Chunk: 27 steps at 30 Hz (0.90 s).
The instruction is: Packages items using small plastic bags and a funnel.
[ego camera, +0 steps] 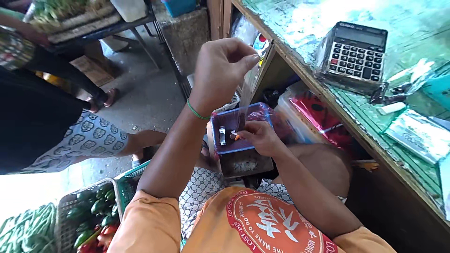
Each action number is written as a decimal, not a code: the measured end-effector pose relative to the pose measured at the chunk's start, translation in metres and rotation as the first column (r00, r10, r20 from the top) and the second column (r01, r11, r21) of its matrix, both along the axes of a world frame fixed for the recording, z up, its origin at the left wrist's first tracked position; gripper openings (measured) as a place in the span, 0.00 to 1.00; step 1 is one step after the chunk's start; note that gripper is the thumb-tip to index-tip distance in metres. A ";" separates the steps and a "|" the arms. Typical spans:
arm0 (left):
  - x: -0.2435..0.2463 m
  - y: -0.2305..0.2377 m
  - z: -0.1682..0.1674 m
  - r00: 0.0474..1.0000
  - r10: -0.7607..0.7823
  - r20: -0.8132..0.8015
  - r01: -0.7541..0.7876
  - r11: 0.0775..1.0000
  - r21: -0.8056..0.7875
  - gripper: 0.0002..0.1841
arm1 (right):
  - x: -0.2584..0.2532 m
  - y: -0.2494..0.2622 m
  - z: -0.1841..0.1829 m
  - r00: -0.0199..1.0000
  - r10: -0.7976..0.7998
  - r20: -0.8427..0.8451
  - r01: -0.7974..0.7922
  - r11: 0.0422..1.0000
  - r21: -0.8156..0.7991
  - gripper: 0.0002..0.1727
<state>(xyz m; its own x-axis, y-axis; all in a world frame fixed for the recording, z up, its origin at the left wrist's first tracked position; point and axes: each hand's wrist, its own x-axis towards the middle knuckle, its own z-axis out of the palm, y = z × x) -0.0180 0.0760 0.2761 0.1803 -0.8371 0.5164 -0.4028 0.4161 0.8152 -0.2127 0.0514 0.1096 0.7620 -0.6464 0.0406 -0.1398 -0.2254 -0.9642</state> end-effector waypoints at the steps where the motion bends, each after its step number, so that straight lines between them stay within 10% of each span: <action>1: 0.001 0.003 0.002 1.000 -0.001 0.003 0.001 1.000 -0.008 0.01 | -0.001 0.001 0.000 1.000 -0.019 0.018 0.020 0.999 -0.028 0.06; 9: -0.012 0.024 0.004 0.996 -0.038 0.082 0.043 0.997 -0.062 0.02 | -0.011 0.008 -0.005 0.995 -0.093 -0.045 0.090 0.994 -0.069 0.09; 12: -0.011 0.024 -0.013 0.987 -0.087 0.132 0.092 0.995 -0.038 0.03 | -0.022 -0.002 -0.009 0.987 -0.139 -0.079 0.136 0.990 -0.047 0.32; 16: -0.003 0.017 -0.033 0.957 -0.169 0.235 0.169 0.985 0.019 0.03 | -0.034 -0.010 0.000 0.955 -0.283 0.091 0.291 0.953 -0.081 0.22; 23: 0.001 0.002 -0.012 0.968 -0.176 0.178 0.168 0.984 0.060 0.05 | 0.008 -0.053 0.040 0.923 0.103 0.371 -0.094 0.995 -0.041 0.21; 27: 0.021 -0.024 -0.010 0.997 -0.064 0.047 0.059 0.994 0.091 0.04 | 0.025 -0.050 0.041 0.949 0.034 0.314 -0.082 0.986 0.142 0.11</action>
